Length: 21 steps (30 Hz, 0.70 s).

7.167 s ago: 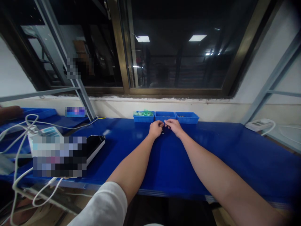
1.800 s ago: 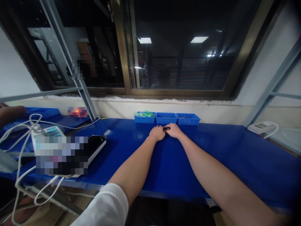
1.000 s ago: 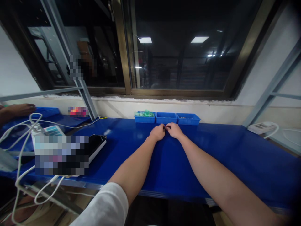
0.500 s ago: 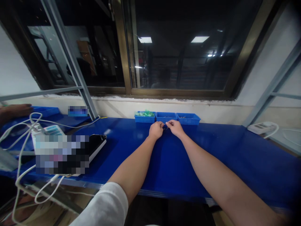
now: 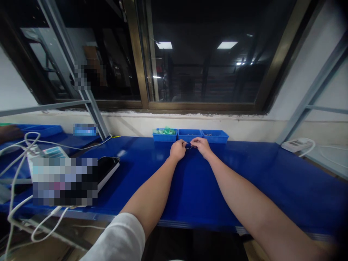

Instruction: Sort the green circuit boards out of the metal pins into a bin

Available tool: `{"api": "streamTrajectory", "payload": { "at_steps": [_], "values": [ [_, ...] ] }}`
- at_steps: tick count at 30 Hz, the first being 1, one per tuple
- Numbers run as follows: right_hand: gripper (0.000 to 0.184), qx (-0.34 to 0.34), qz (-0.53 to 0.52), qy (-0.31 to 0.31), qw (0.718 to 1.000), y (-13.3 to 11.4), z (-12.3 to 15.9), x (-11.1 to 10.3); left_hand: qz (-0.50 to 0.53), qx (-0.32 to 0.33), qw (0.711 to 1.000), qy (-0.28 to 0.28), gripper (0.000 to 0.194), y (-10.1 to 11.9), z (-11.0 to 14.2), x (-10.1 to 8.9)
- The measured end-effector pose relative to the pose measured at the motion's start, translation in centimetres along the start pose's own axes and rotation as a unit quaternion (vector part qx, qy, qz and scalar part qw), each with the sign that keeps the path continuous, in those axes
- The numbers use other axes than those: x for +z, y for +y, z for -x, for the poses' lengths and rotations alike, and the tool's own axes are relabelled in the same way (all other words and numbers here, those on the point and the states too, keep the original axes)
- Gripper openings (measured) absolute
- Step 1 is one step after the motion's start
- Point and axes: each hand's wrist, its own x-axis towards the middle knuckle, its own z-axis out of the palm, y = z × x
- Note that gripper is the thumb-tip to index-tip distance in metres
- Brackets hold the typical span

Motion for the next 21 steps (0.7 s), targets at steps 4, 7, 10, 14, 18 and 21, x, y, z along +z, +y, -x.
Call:
{"api": "streamTrajectory", "payload": {
  "at_steps": [4, 7, 10, 14, 18, 21],
  "values": [
    [0.024, 0.012, -0.038, 0.034, 0.999, -0.5, 0.1, -0.4, 0.019, 0.006, 1.0, -0.004, 0.03, 0.1, 0.0, -0.2],
    [0.024, 0.022, -0.058, 0.1, 0.993, -0.3, 0.0, -0.6, 0.042, -0.011, 0.999, 0.024, 0.033, 0.1, -0.1, -0.3],
    [0.025, 0.032, -0.037, 0.18, 0.982, 0.1, -0.5, -1.0, 0.05, -0.029, 0.998, 0.038, 0.033, 0.0, -0.2, -0.3],
    [0.026, 0.021, -0.044, 0.263, 0.963, 0.3, -1.1, -1.7, 0.044, -0.043, 0.998, 0.015, 0.032, -0.4, -0.4, -0.1],
    [0.053, 0.028, -0.069, 0.251, 0.965, 0.7, -1.3, -2.1, 0.041, -0.058, 0.997, -0.008, 0.034, -0.8, -0.7, 0.4],
    [0.053, 0.024, 0.034, 0.202, 0.978, 1.1, -1.1, -1.6, 0.029, -0.047, 0.998, -0.035, 0.04, -0.9, -0.7, 0.8]
  ]
}}
